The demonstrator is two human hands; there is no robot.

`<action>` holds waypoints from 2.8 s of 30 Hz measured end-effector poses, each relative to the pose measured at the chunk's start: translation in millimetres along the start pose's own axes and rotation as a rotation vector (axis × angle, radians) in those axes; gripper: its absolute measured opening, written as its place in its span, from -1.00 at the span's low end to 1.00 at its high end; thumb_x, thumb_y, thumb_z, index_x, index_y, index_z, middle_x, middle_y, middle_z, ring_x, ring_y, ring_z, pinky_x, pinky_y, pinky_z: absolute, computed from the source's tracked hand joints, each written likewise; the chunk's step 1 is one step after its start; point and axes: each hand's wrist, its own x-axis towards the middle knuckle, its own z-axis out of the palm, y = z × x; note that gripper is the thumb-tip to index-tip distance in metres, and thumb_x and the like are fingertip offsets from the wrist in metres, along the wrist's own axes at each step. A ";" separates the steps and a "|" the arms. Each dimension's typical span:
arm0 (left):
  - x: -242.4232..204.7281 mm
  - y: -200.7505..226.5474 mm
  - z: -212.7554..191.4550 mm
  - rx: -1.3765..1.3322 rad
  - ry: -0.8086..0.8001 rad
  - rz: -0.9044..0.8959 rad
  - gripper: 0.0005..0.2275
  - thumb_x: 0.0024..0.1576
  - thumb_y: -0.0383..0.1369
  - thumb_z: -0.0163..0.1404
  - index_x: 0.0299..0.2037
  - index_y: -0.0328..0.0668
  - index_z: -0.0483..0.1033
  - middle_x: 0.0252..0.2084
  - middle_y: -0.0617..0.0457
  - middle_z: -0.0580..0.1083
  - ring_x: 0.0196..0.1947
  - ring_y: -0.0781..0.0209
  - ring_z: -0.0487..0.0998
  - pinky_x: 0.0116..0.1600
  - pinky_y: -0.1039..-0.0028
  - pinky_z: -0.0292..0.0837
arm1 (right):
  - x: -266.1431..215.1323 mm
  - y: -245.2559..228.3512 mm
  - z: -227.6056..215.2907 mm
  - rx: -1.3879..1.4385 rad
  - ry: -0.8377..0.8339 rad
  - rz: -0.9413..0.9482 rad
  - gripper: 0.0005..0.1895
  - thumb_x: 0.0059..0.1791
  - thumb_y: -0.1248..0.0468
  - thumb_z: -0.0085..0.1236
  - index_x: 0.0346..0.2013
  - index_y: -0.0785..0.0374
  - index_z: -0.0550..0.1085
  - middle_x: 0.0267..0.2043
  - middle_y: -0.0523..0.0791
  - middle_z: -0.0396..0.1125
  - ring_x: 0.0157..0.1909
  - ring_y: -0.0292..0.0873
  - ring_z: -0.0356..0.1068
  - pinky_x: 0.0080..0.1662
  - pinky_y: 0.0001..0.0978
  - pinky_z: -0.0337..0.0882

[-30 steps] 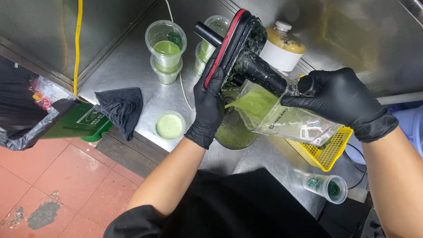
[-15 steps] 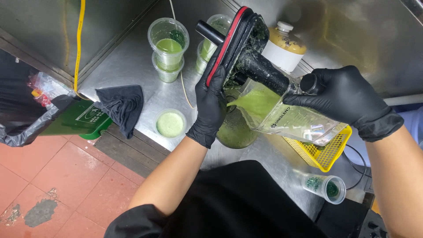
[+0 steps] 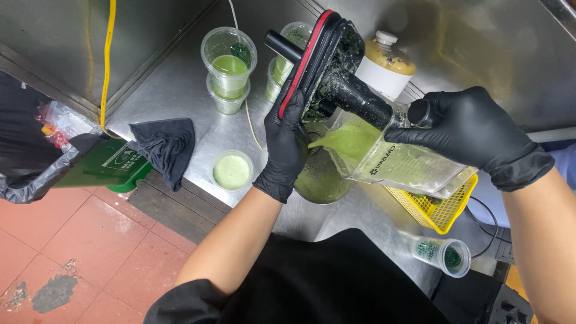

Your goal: The recorder picks several small green fruits from a yellow basket, places them in a blender, adds ice, blends the mixture, and pours the result into a cup.

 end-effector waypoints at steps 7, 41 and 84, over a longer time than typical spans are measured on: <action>0.5 0.1 -8.8 -0.091 0.045 -0.048 -0.67 0.34 -0.43 0.03 0.28 -0.45 0.43 0.22 -0.05 0.48 0.24 0.20 0.45 0.40 0.37 0.27 | 4.2 -1.2 -0.8 0.021 -0.007 -0.016 -0.43 -0.25 -0.15 0.43 -0.40 0.33 0.57 -0.56 -0.03 0.44 -0.55 -0.11 0.44 -0.35 -0.29 0.44; 1.9 20.6 -3.6 -0.222 0.061 -0.069 -0.68 0.39 -0.38 -0.05 0.28 -0.42 0.42 0.20 -0.07 0.49 0.21 0.13 0.49 0.37 0.30 0.33 | 19.0 -31.2 -24.1 -0.105 -0.164 0.084 -0.47 -0.21 -0.19 0.36 -0.43 0.25 0.59 -0.52 0.00 0.46 -0.49 0.02 0.44 -0.25 -0.22 0.45; -10.4 2.9 -42.9 0.028 0.109 -0.046 -0.66 0.40 -0.35 -0.07 0.28 -0.44 0.41 0.22 -0.07 0.47 0.23 0.17 0.45 0.38 0.35 0.27 | 41.3 -52.1 11.8 -0.177 -0.194 -0.102 -0.38 -0.14 -0.35 0.25 -0.40 0.18 0.63 -0.47 0.07 0.46 -0.40 0.14 0.46 -0.22 -0.05 0.44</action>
